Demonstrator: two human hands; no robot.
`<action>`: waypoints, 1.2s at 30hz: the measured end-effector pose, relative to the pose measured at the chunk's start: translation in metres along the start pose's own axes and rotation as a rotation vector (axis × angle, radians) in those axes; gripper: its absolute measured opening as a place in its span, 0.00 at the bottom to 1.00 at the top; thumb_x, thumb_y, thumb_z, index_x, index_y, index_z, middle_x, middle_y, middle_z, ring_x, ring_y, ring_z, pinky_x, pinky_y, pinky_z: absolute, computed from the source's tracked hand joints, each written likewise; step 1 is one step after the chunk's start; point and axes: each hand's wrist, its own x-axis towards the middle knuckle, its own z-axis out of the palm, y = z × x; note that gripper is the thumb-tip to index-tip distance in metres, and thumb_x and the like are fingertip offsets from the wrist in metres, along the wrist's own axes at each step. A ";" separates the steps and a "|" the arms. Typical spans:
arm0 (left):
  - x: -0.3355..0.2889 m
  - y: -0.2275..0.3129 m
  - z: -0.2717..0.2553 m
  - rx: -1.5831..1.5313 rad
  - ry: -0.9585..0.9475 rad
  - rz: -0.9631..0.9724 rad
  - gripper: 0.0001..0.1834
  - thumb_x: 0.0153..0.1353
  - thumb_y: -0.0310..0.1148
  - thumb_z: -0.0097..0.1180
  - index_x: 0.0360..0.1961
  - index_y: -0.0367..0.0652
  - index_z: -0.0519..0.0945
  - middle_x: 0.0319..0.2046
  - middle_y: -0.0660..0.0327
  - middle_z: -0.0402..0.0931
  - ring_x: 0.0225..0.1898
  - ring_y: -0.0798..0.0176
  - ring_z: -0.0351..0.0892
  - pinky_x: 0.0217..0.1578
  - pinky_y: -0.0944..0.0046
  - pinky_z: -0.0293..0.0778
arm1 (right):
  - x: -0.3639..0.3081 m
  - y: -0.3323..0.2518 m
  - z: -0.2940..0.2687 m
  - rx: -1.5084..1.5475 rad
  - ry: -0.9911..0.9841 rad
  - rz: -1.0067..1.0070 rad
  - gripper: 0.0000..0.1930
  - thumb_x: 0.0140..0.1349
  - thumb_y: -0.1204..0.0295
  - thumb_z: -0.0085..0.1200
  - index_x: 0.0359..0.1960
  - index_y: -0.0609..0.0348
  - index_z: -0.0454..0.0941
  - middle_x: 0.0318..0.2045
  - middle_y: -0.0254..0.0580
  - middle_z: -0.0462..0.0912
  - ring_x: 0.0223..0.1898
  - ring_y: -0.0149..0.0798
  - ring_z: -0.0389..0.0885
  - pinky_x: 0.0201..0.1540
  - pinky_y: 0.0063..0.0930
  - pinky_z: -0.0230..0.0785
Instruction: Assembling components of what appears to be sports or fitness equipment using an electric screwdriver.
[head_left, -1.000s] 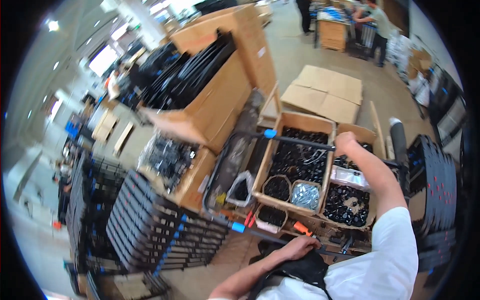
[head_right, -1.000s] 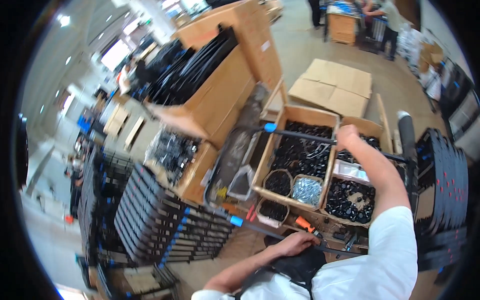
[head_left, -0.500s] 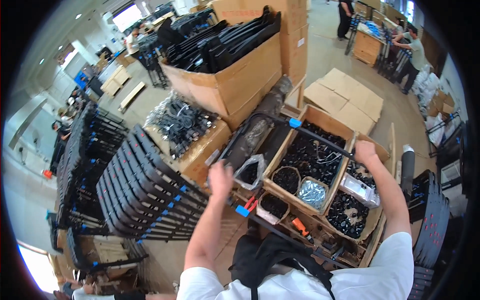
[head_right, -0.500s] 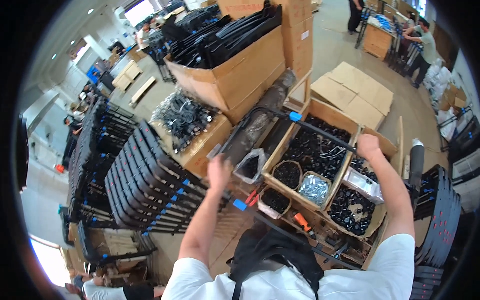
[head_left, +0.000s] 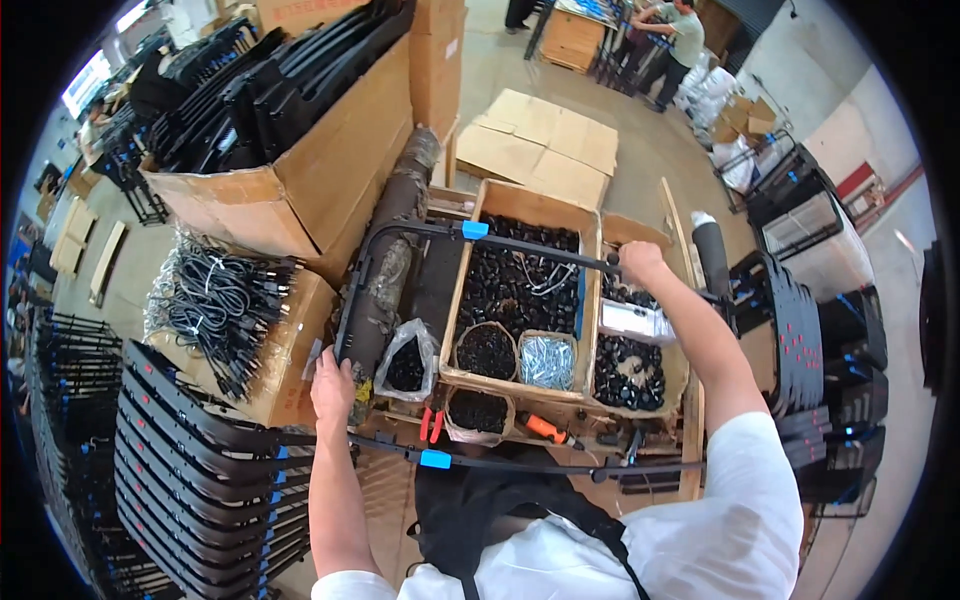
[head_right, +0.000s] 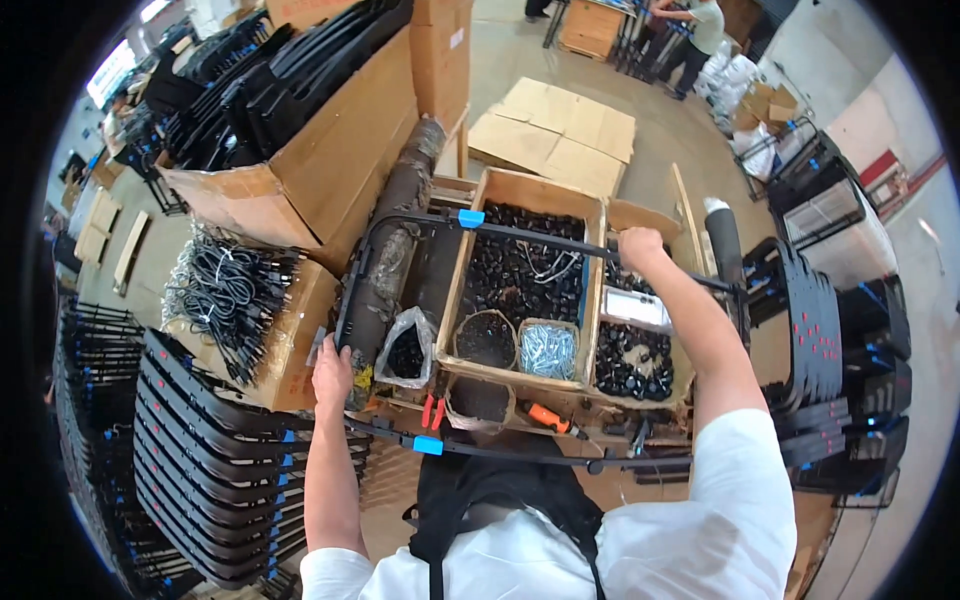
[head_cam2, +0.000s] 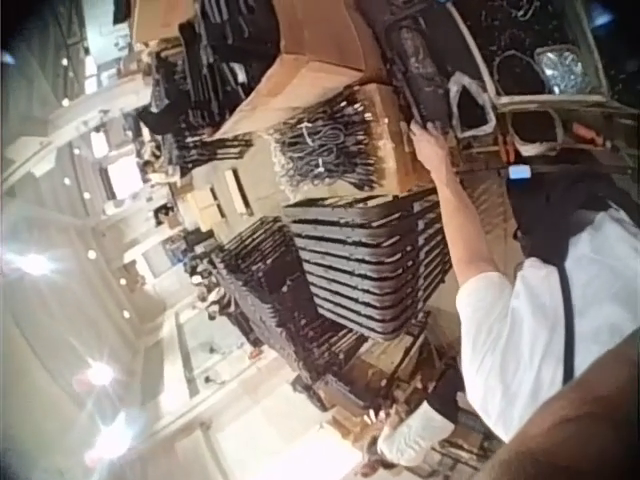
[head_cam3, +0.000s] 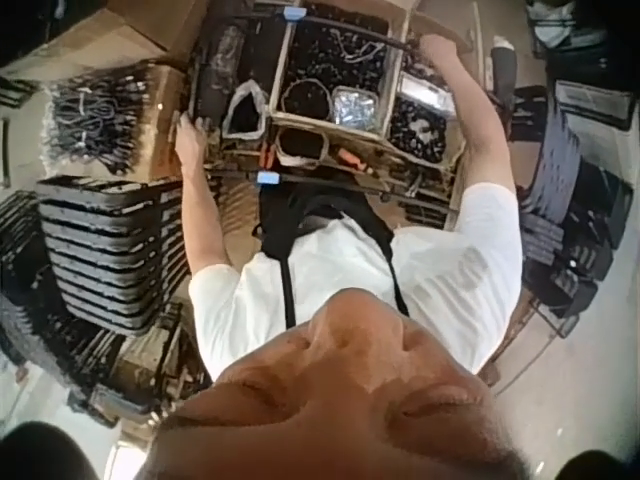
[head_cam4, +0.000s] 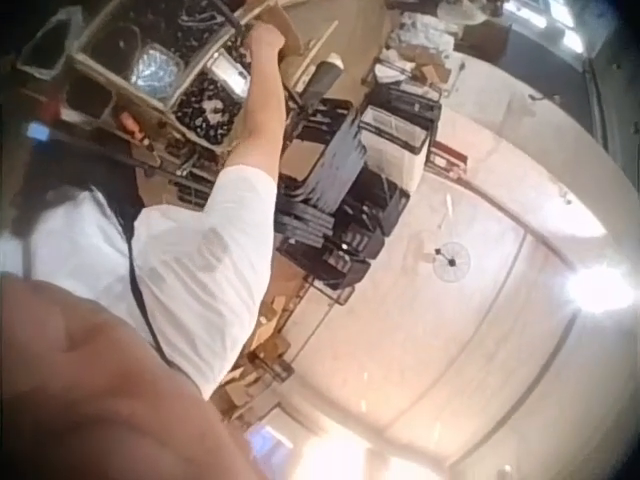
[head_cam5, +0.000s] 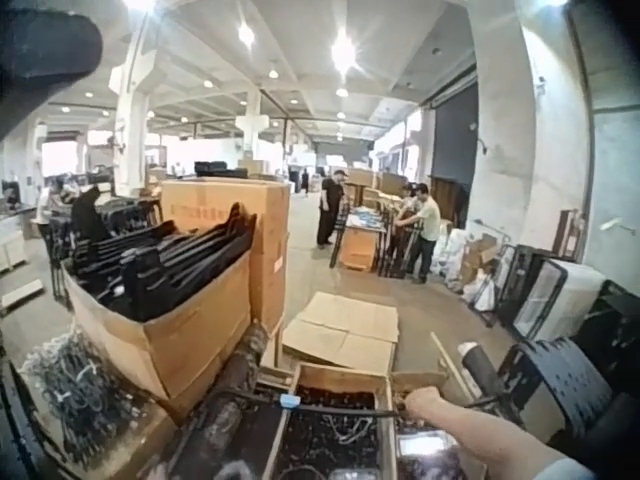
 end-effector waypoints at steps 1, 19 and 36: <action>0.007 0.000 -0.002 -0.014 0.035 -0.008 0.29 0.73 0.39 0.57 0.71 0.43 0.68 0.64 0.41 0.75 0.63 0.34 0.75 0.60 0.41 0.74 | 0.007 -0.001 -0.011 -0.145 -0.160 0.018 0.13 0.62 0.66 0.61 0.45 0.54 0.91 0.49 0.46 0.92 0.51 0.45 0.91 0.51 0.41 0.84; 0.016 -0.005 0.005 0.147 0.102 0.174 0.23 0.71 0.32 0.58 0.64 0.38 0.72 0.49 0.42 0.75 0.50 0.36 0.81 0.49 0.41 0.80 | 0.012 -0.001 0.012 -0.132 -0.156 0.134 0.11 0.64 0.66 0.59 0.43 0.51 0.90 0.47 0.50 0.91 0.49 0.50 0.91 0.50 0.46 0.84; 0.020 0.001 0.012 0.111 0.084 0.125 0.18 0.70 0.36 0.60 0.55 0.41 0.73 0.49 0.45 0.77 0.51 0.39 0.82 0.46 0.42 0.83 | 0.030 -0.011 0.048 0.367 0.055 0.162 0.21 0.69 0.59 0.52 0.55 0.64 0.71 0.44 0.70 0.86 0.49 0.68 0.85 0.54 0.61 0.75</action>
